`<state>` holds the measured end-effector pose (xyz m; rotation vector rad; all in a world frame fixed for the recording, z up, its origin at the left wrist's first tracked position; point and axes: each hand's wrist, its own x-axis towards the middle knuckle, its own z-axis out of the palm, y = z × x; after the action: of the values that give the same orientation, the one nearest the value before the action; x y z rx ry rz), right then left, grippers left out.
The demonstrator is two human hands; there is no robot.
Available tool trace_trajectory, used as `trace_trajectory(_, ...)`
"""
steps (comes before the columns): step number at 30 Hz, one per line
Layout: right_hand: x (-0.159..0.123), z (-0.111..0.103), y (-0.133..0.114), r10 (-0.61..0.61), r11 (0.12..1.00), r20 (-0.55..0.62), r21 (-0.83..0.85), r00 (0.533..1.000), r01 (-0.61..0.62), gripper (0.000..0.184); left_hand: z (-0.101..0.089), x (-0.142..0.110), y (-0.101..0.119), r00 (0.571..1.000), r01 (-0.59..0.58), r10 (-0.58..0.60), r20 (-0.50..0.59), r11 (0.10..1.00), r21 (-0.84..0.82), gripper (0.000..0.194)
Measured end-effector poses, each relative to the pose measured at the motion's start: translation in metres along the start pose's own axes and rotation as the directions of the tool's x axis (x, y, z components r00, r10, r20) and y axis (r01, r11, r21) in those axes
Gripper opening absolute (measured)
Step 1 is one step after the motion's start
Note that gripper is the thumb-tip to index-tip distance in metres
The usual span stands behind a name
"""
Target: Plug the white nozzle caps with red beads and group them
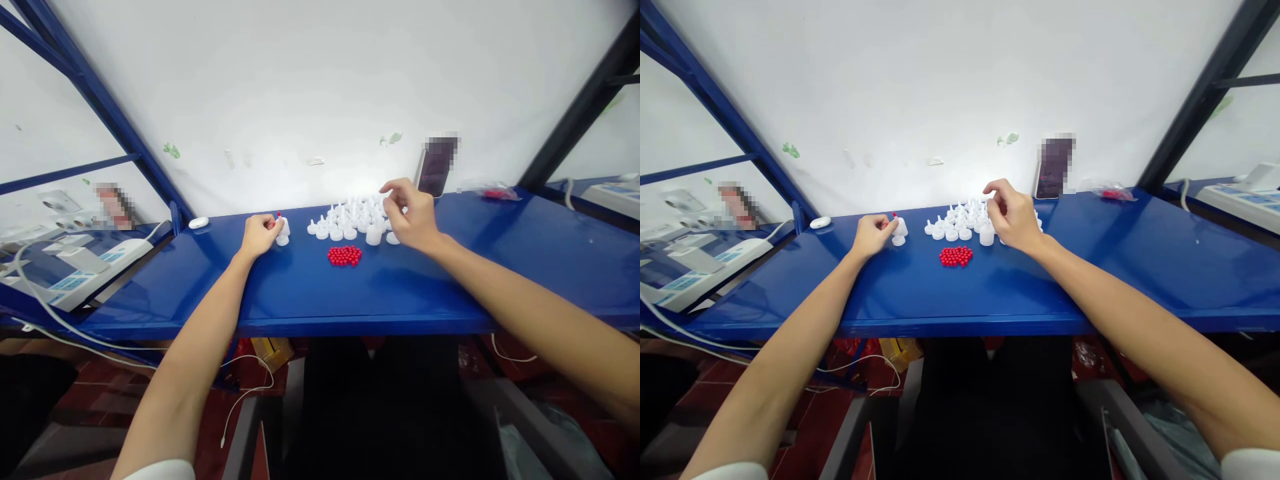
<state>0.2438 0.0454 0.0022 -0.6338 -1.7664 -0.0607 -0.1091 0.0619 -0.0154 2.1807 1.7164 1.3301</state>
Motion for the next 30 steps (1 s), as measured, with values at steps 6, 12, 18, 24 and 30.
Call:
trace_trajectory(6,-0.0002,0.0007,0.0001,0.022,1.0,0.042,-0.004,0.999,-0.022,0.015,-0.0013,-0.0002,-0.0003,1.0,-0.01,0.01,0.006,1.0,0.006,0.042)
trace_trajectory(12,-0.0012,0.0023,0.0006,0.04,0.999,0.07,0.015,0.997,-0.041,0.015,-0.0007,-0.0007,0.002,0.999,0.001,-0.001,0.051,1.0,0.014,0.046)
trace_trajectory(18,-0.0014,0.0035,0.0019,0.048,0.999,0.085,0.004,0.995,-0.049,0.014,0.0018,-0.0013,0.0012,1.0,0.003,-0.003,0.024,1.0,0.015,0.045)
trace_trajectory(24,-0.0011,0.0023,0.0009,0.101,0.995,0.138,-0.04,0.985,-0.097,0.013,0.0024,0.0005,0.0013,0.999,0.013,-0.013,-0.038,1.0,-0.01,0.03)
trace_trajectory(30,-0.0006,0.0011,-0.0036,0.14,0.99,0.153,-0.05,0.978,-0.134,0.012,0.0043,0.0013,0.0031,0.999,0.006,-0.009,-0.044,0.997,-0.071,0.028)
